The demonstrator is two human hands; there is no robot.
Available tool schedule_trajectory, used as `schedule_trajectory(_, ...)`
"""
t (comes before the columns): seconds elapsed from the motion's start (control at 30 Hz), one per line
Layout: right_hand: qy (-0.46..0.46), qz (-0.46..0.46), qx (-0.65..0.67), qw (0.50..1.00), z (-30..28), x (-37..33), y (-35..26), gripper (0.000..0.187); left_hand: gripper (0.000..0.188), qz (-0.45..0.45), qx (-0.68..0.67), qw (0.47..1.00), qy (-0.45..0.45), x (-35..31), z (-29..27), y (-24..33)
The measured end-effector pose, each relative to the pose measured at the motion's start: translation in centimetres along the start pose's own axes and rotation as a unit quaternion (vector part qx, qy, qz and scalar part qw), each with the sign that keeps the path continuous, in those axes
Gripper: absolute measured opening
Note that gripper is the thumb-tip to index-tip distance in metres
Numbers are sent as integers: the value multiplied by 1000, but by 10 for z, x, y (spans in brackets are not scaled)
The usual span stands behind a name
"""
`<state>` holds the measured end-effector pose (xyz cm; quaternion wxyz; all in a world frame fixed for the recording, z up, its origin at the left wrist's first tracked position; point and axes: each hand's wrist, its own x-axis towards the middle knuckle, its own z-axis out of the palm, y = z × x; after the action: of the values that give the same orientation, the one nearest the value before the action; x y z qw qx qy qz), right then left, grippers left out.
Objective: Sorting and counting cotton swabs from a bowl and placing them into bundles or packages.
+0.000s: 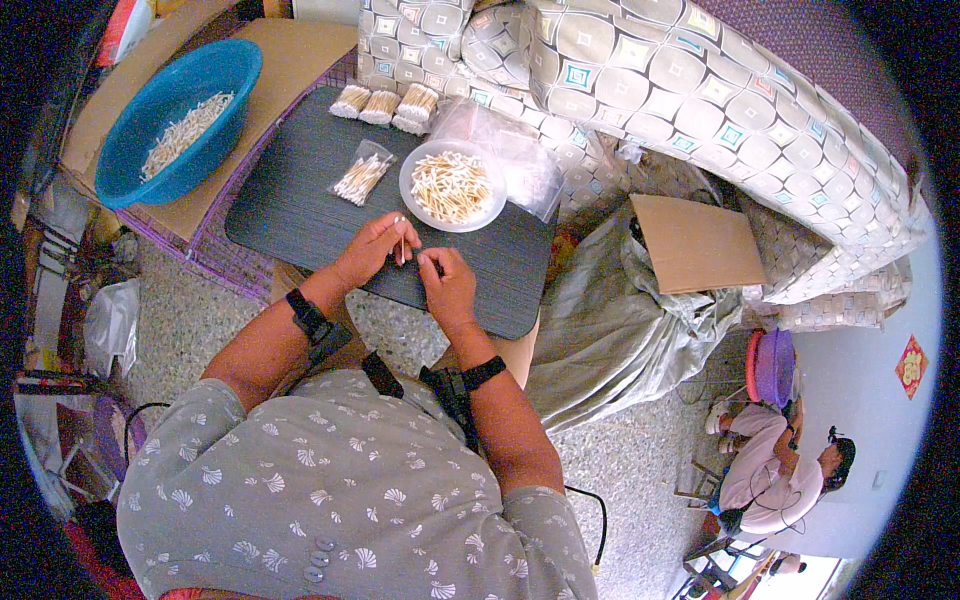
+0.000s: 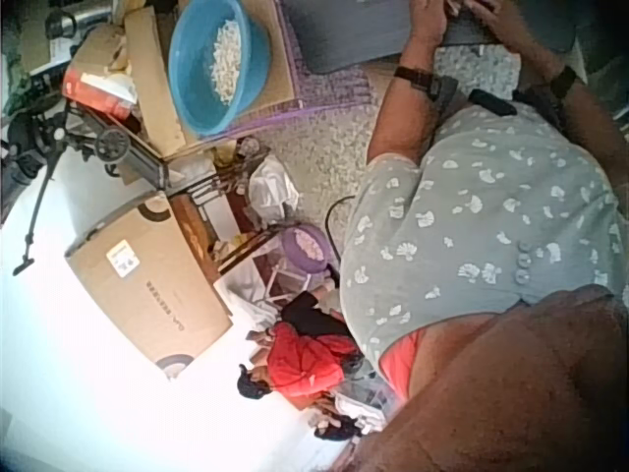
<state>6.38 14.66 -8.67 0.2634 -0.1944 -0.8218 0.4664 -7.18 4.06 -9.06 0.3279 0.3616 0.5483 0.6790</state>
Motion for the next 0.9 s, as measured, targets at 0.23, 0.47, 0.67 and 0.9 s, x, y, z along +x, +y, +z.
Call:
schedule_trajectory(0.23,-4,0,-19,1000,-1,1,3,12,29,-21,17,999,-22,0,-4,-1)
schedule_trajectory(0.47,-3,-3,-14,1000,0,0,4,12,29,-23,16,999,-21,0,-4,-3)
schedule_trajectory(0.67,-6,3,-13,1000,0,0,5,12,30,-19,27,999,-18,0,-3,-3)
schedule_trajectory(0.9,-5,0,-12,1000,0,0,5,12,30,-9,29,999,-20,0,-3,-2)
